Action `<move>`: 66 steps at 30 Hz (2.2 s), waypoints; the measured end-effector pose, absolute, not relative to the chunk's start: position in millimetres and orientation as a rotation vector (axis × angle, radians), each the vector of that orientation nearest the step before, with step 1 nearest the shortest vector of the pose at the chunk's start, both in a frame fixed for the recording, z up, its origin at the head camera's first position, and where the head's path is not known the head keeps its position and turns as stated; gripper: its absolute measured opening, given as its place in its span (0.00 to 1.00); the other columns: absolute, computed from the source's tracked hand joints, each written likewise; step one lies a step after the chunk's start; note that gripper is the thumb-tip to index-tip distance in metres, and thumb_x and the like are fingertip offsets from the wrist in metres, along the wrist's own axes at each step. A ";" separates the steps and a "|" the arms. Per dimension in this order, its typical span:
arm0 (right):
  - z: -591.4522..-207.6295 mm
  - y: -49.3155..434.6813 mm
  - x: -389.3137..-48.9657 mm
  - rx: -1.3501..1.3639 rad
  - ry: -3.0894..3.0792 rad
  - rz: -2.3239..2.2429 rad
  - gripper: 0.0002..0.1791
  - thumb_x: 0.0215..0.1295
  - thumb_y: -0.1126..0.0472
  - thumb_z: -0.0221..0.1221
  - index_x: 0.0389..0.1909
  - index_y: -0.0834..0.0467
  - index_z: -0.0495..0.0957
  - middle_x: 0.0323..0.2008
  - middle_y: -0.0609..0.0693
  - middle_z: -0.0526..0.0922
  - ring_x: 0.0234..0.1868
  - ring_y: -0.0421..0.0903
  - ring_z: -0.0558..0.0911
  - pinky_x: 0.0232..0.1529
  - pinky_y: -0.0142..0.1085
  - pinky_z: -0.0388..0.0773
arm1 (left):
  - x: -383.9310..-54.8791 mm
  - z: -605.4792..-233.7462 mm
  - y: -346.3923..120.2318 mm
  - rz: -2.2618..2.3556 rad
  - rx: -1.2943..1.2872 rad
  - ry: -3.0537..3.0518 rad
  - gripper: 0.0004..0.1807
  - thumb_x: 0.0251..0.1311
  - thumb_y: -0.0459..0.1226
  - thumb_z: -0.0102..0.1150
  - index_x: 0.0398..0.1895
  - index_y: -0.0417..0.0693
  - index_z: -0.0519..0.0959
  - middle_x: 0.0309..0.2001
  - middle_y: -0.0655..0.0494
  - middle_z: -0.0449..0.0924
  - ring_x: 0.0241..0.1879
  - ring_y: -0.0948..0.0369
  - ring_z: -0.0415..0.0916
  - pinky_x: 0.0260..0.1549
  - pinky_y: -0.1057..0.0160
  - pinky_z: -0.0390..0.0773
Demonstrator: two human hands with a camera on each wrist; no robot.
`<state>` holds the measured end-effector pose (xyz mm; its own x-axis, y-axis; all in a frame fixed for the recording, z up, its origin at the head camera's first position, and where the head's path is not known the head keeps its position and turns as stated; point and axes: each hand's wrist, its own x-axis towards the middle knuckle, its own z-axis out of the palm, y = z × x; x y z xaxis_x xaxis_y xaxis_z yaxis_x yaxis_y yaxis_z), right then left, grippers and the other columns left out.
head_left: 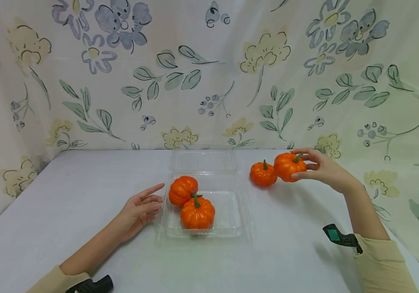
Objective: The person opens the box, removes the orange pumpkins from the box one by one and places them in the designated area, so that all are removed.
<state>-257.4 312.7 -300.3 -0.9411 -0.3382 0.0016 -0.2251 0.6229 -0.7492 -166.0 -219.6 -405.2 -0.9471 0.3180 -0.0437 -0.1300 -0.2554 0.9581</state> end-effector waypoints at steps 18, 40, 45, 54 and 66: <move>-310.9 326.0 -267.4 -0.419 2.710 -1.209 0.41 0.71 0.57 0.68 0.79 0.58 0.60 0.71 0.68 0.66 0.67 0.71 0.75 0.61 0.50 0.81 | -166.0 -405.3 -219.3 2.272 0.232 1.725 0.33 0.77 0.29 0.54 0.82 0.46 0.61 0.46 0.59 0.81 0.38 0.66 0.81 0.42 0.71 0.85; -326.3 339.3 -272.2 -0.360 2.702 -1.193 0.41 0.72 0.55 0.66 0.79 0.62 0.58 0.73 0.73 0.63 0.70 0.75 0.69 0.66 0.68 0.73 | -164.4 -403.5 -218.9 2.264 0.217 1.733 0.33 0.77 0.29 0.54 0.82 0.47 0.62 0.46 0.59 0.81 0.39 0.66 0.81 0.43 0.71 0.85; -331.9 341.7 -274.3 -0.349 2.720 -1.148 0.41 0.71 0.54 0.66 0.78 0.62 0.60 0.73 0.73 0.65 0.70 0.75 0.69 0.65 0.69 0.73 | -163.8 -402.3 -218.4 2.259 0.210 1.744 0.33 0.77 0.29 0.54 0.82 0.46 0.61 0.46 0.59 0.80 0.39 0.66 0.81 0.43 0.71 0.85; -339.7 346.5 -276.6 -0.333 2.703 -1.129 0.41 0.71 0.53 0.67 0.78 0.63 0.60 0.73 0.74 0.63 0.71 0.74 0.64 0.65 0.69 0.72 | -164.2 -403.1 -218.9 2.258 0.233 1.737 0.32 0.77 0.30 0.53 0.82 0.47 0.61 0.46 0.59 0.81 0.39 0.66 0.81 0.43 0.71 0.85; -347.5 348.7 -278.8 -0.327 2.690 -1.134 0.41 0.70 0.52 0.67 0.77 0.63 0.61 0.73 0.75 0.64 0.71 0.73 0.65 0.65 0.69 0.72 | -164.9 -404.5 -218.7 2.264 0.250 1.732 0.32 0.77 0.30 0.53 0.81 0.47 0.62 0.46 0.59 0.81 0.39 0.67 0.81 0.43 0.71 0.85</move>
